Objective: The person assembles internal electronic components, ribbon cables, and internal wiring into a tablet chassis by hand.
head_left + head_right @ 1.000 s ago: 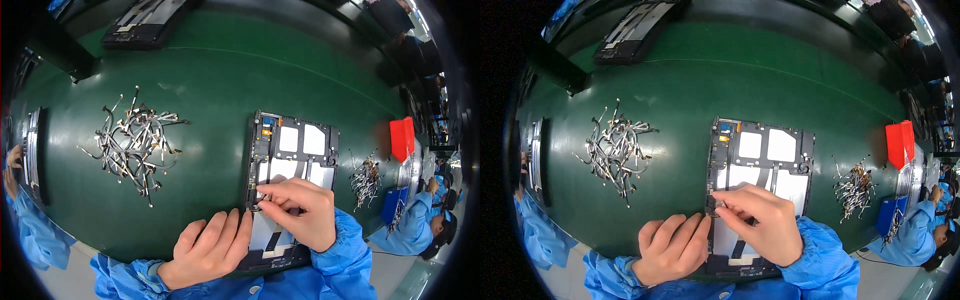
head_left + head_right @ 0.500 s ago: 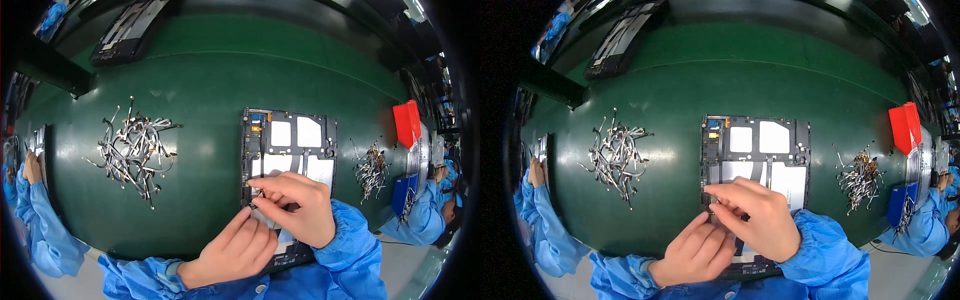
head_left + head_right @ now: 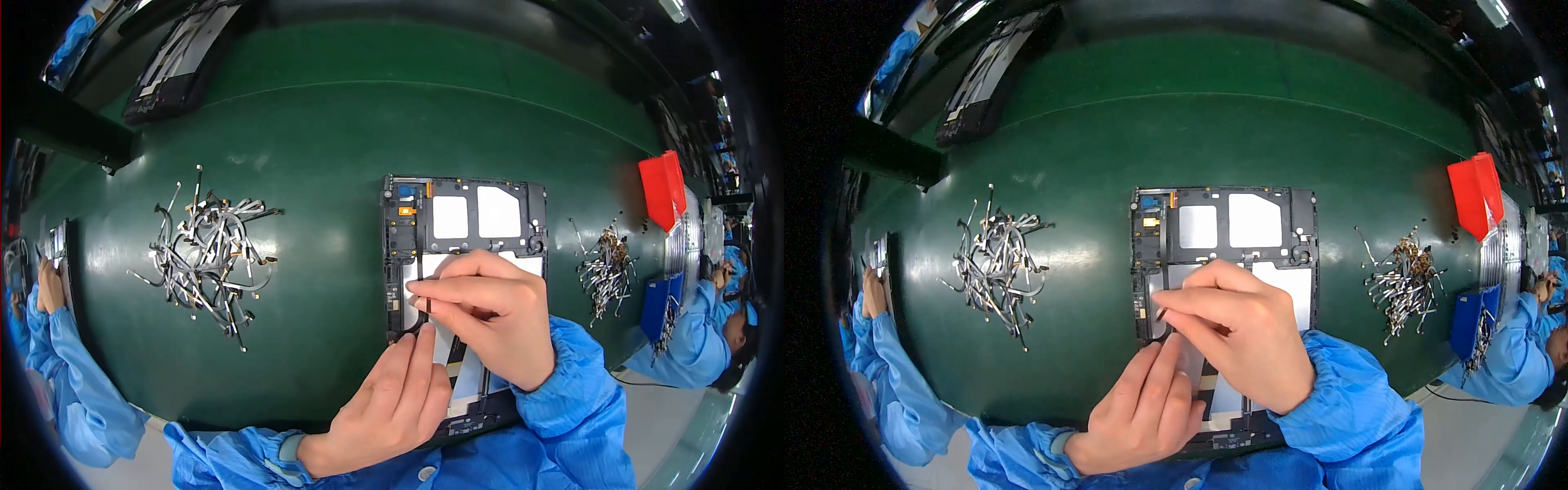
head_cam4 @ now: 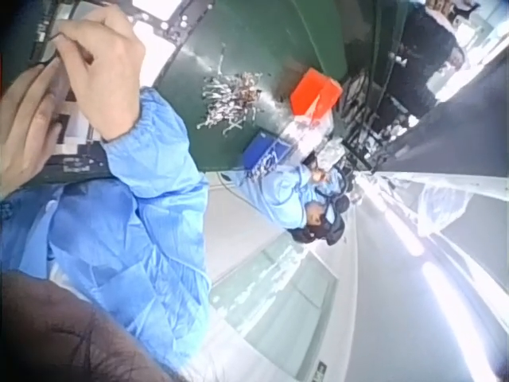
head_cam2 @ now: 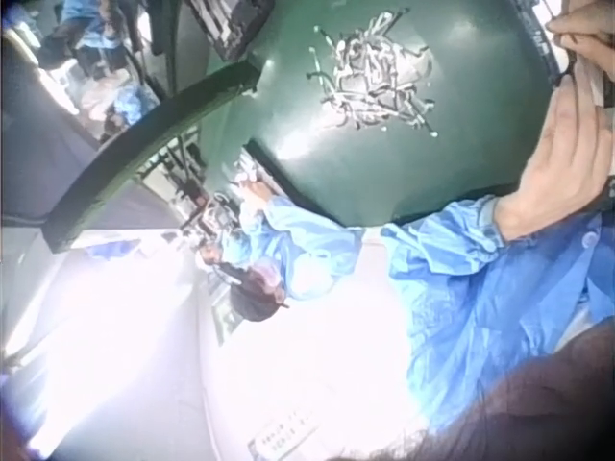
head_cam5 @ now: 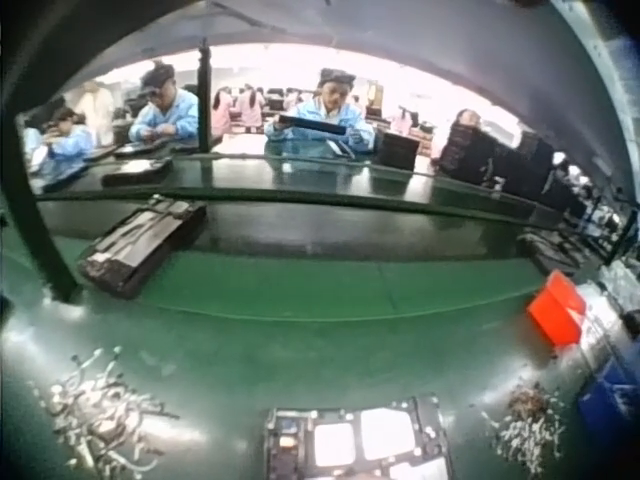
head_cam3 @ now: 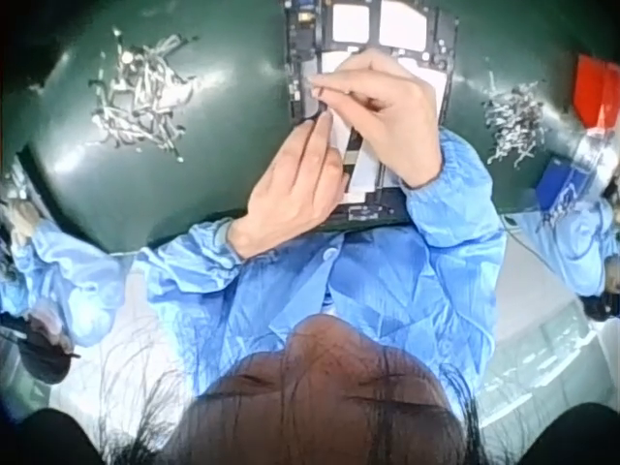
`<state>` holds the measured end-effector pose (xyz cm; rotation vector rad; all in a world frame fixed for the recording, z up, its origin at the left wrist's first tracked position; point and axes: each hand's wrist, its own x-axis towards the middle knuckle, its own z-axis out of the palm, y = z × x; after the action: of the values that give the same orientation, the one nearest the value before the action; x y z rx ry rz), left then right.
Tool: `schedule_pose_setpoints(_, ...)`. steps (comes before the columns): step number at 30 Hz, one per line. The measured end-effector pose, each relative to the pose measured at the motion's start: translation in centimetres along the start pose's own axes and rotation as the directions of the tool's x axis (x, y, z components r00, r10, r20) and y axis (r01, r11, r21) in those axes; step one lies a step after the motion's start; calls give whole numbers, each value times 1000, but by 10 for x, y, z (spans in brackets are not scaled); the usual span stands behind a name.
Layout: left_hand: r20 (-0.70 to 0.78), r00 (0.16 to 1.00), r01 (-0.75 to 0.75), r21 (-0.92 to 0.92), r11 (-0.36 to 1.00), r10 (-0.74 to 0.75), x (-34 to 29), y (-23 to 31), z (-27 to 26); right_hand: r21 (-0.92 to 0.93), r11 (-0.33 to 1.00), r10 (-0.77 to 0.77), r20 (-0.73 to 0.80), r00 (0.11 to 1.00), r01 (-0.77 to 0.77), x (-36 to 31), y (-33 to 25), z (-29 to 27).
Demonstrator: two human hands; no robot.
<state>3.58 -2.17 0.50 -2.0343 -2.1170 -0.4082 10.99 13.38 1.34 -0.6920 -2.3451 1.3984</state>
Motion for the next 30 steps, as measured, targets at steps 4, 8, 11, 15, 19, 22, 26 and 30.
schedule_pose_setpoints(4, 26, 999, -48, -9, 999, 48, -1, -5, 3, -35, 999, -19, 2, 1000, 19, 0, 4, 1)
schedule_pose_setpoints(8, 26, 998, -56, -8, 998, 56, 1, -4, 0, 4, 995, 99, -23, 995, -99, 2, -6, -1)
schedule_pose_setpoints(11, 28, 998, -62, -7, 998, 63, 1, -6, 3, 51, 992, 118, -71, 990, -115, 7, -2, -1)
schedule_pose_setpoints(15, 33, 998, -49, -14, 999, 50, 1, -4, 3, -6, 998, 69, -110, 991, -70, 10, 2, 3)
schedule_pose_setpoints(19, 27, 1000, -4, -16, 1000, 4, 3, -1, 1, -49, 999, -28, -147, 989, 21, 10, 9, 7)
schedule_pose_setpoints(22, 30, 1000, -5, -5, 1000, 5, 3, -1, 1, -60, 996, -71, -169, 983, 62, 9, 10, 8)
schedule_pose_setpoints(26, 15, 999, -33, -18, 999, 34, 1, -2, 4, -82, 996, -58, -174, 983, 44, 9, 8, 7)
schedule_pose_setpoints(30, 28, 998, -52, -28, 998, 53, 0, -3, 3, -76, 997, -47, -171, 984, 35, 9, 8, 8)
